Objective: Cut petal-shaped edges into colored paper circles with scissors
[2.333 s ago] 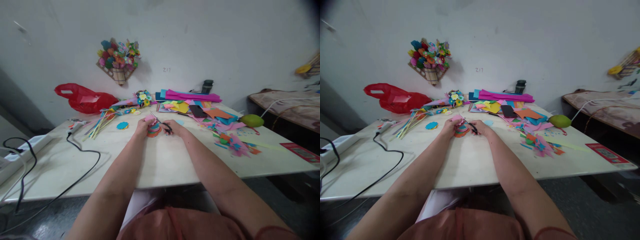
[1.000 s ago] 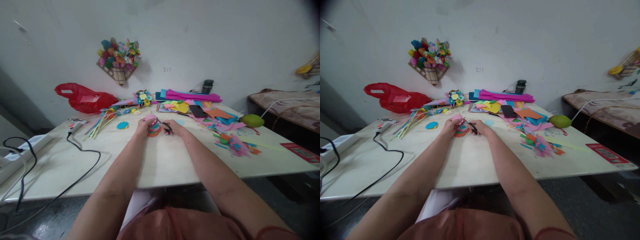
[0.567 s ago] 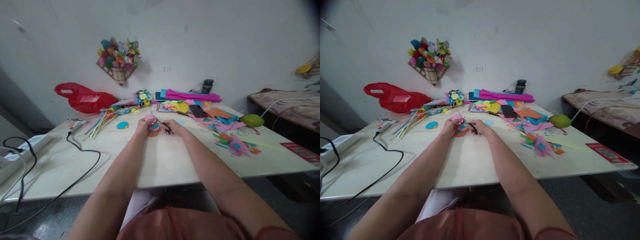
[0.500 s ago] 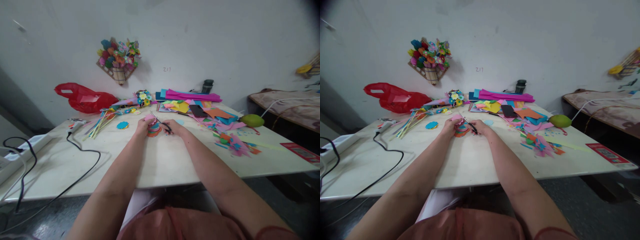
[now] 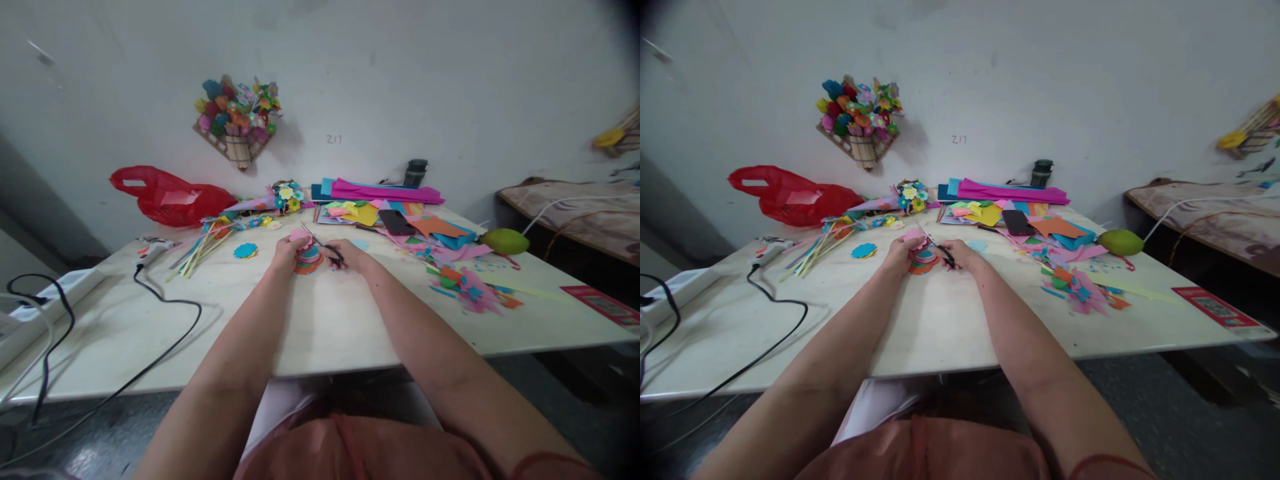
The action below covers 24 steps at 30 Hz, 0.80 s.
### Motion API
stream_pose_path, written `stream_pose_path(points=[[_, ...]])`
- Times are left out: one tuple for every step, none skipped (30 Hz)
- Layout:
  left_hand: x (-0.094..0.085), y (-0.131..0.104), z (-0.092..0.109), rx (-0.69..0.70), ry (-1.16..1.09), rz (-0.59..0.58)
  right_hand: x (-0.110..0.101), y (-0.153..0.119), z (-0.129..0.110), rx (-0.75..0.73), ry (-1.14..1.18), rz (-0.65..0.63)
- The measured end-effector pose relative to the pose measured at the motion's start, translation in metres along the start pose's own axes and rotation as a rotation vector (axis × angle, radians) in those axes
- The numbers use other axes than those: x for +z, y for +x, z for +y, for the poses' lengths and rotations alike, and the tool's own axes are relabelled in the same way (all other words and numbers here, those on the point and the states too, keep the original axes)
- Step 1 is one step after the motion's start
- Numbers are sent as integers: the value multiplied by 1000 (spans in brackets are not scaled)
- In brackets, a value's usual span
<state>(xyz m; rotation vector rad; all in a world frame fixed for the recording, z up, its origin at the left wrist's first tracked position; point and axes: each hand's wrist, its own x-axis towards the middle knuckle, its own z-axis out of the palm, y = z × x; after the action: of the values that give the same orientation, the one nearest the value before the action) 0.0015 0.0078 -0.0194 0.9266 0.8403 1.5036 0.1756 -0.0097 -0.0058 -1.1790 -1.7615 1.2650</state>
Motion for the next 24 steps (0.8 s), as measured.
stream_pose_path(points=[[0,0,0,-1,-1,1,0,0,0,1,1,-1],[0,-1,1,-3,-3,5,0,0,0,-1,-1,-3],[0,-1,1,-4,-5,6,0,0,0,-5,-4,-4],[0,-1,1,-5,-6,6,-1,0,1,-10,-8,-5],[1,-1,1,-5,-6,3,-1,1,1,-15,-12,-5],[1,-1,2,-5,-5,0,-1,1,2,-19,-16,-5],[1,-1,2,-5,-3,-3,-1,1,3,-22,-19,-5],[1,-1,2,-7,0,-3,-1,2,3,-24,-21,-3],[1,-2,2,-9,1,2,-1,2,4,-25,-23,-1],[1,-2,3,-12,2,9,-1,2,4,-23,-25,1],[1,-2,3,-15,-1,16,-1,2,4,-21,-26,4],[1,-2,3,-17,-5,22,-1,2,4,-21,-25,6],[1,-2,3,-19,-9,27,-1,2,4,-20,-24,9],[1,-2,3,-19,-13,27,0,2,4,-20,-23,10],[1,-2,2,-18,-16,23,0,2,4,-20,-23,11],[1,-2,2,-16,-18,16,0,2,4,-21,-24,11],[0,-1,2,-12,-20,9,0,2,4,-22,-23,10],[0,-1,1,-8,-21,3,0,3,5,-24,-23,6],[0,-1,1,-4,-21,-1,0,3,5,-26,-21,4],[-1,-1,0,-1,-23,-1,0,3,5,-27,-19,3],[-1,0,-1,1,-24,1,0,3,5,-28,-17,1],[-2,0,-1,2,-26,1,0,3,5,-29,-17,2],[-2,1,-1,1,-28,0,0,3,5,-28,-18,4],[-2,1,-2,1,-28,-2,0,2,4,-28,-20,5]])
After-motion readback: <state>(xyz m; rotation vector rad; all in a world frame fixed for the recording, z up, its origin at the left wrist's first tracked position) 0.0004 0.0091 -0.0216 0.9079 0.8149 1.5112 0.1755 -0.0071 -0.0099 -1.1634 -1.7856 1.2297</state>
